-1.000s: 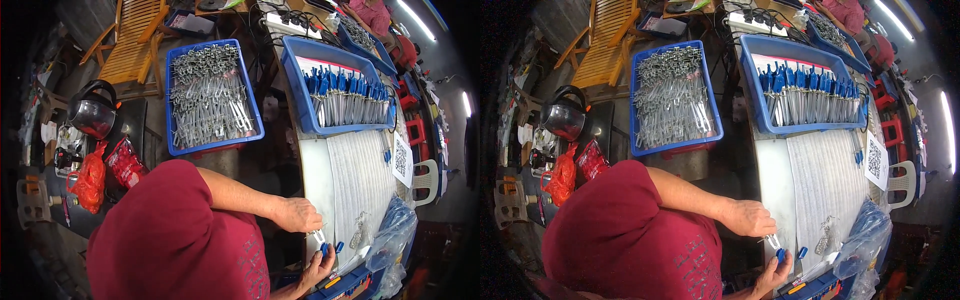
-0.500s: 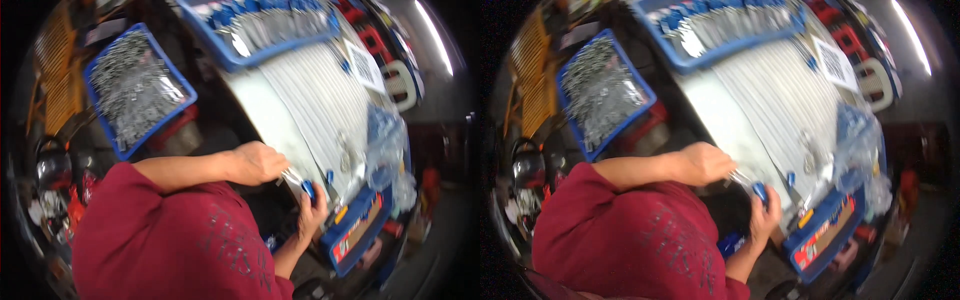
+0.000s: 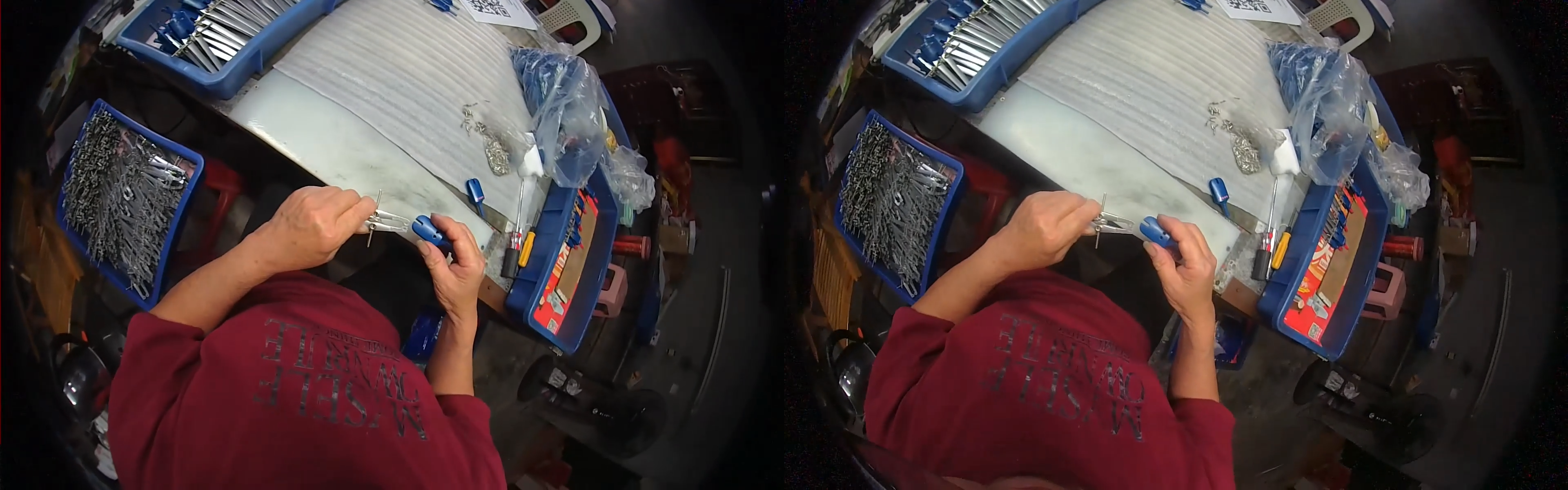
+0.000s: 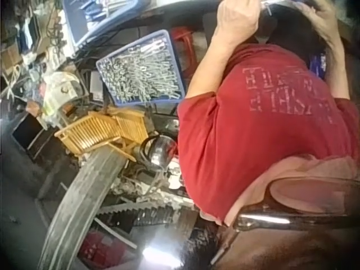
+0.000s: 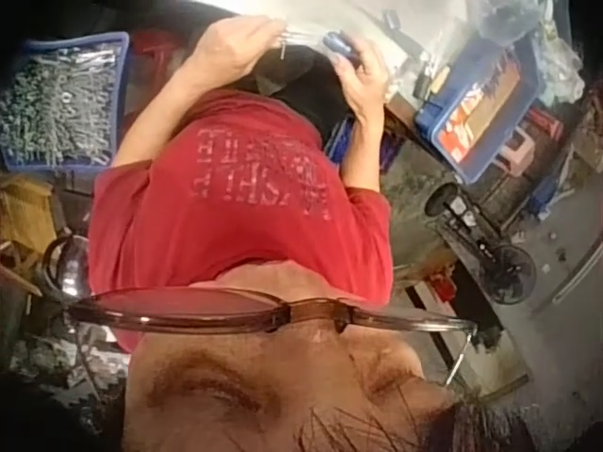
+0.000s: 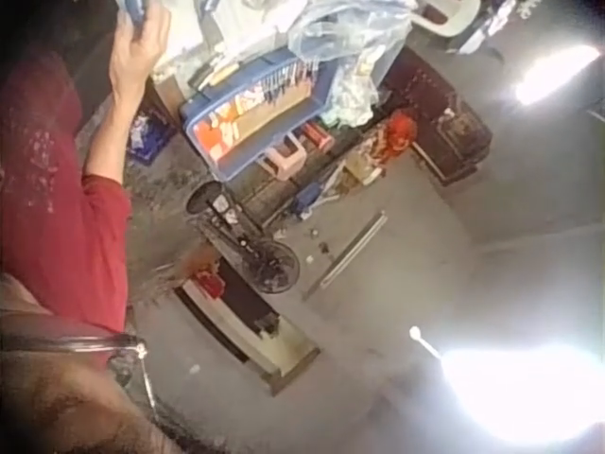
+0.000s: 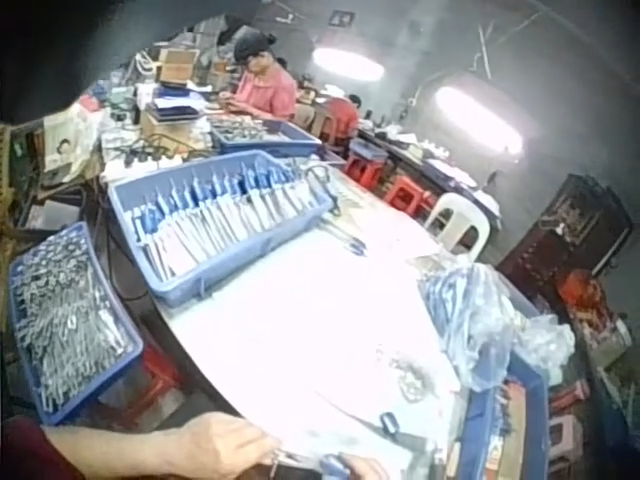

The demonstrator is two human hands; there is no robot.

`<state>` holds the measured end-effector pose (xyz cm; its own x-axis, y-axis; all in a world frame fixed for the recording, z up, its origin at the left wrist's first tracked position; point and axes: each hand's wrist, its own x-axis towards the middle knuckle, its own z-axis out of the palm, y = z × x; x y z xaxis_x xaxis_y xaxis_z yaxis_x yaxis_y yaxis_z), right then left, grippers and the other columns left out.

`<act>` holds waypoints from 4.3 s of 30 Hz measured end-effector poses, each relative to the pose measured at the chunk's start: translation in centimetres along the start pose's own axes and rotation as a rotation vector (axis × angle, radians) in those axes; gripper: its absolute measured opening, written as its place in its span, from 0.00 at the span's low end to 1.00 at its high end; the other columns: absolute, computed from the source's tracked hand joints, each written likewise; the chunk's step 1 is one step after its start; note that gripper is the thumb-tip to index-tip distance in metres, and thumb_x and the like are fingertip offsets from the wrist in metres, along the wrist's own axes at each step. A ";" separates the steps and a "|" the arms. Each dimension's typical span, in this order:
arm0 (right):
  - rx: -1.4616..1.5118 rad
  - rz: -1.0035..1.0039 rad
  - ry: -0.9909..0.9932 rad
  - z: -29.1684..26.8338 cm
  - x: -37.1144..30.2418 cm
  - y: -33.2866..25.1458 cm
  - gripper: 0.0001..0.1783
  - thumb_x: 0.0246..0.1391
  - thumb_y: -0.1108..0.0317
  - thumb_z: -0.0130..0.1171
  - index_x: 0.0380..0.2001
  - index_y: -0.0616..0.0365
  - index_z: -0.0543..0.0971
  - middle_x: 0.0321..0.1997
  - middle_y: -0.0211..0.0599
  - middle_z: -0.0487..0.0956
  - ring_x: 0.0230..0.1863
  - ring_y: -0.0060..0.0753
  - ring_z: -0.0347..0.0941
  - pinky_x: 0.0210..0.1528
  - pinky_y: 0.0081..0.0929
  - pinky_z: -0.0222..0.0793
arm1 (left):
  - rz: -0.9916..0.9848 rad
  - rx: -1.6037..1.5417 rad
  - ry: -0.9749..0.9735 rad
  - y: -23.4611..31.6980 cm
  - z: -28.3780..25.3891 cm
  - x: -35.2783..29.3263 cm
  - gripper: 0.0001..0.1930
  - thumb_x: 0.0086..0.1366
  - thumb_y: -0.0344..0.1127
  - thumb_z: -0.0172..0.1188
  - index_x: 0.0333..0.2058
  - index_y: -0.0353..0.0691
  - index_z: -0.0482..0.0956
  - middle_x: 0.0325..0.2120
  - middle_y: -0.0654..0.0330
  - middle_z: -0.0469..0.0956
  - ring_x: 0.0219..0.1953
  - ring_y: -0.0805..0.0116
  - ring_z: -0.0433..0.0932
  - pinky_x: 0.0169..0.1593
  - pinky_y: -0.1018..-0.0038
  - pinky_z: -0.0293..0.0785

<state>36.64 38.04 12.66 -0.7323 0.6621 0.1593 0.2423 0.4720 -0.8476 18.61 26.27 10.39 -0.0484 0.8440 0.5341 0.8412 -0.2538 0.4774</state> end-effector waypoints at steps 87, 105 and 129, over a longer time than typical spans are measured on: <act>-0.140 -0.295 -0.143 1.6 -1.2 -0.6 0.17 0.37 0.72 0.62 0.33 0.67 0.73 0.26 0.41 0.74 0.26 0.33 0.70 0.28 0.21 0.65 | 0.029 -0.074 -0.095 1.6 0.4 -1.0 0.10 0.46 0.29 0.56 0.29 0.36 0.69 0.16 0.59 0.63 0.17 0.63 0.67 0.21 0.71 0.62; -0.055 -0.195 -0.264 0.5 -0.5 -0.3 0.17 0.37 0.68 0.63 0.32 0.65 0.74 0.27 0.39 0.75 0.26 0.29 0.72 0.29 0.20 0.65 | 0.009 -0.113 -0.106 1.7 0.2 -0.9 0.11 0.44 0.28 0.57 0.29 0.36 0.69 0.16 0.59 0.65 0.19 0.62 0.68 0.22 0.71 0.64; -0.051 -0.146 -0.148 1.0 -0.7 0.3 0.18 0.37 0.66 0.63 0.33 0.64 0.74 0.28 0.38 0.76 0.29 0.27 0.73 0.32 0.19 0.67 | -0.035 -0.039 -0.074 2.1 0.6 -0.5 0.08 0.50 0.32 0.54 0.28 0.36 0.68 0.16 0.59 0.65 0.20 0.64 0.70 0.23 0.71 0.66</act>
<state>36.56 37.15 11.84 -0.8464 0.4937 0.1999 0.1555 0.5880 -0.7938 20.67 25.57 10.71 -0.0359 0.8851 0.4641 0.8179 -0.2408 0.5225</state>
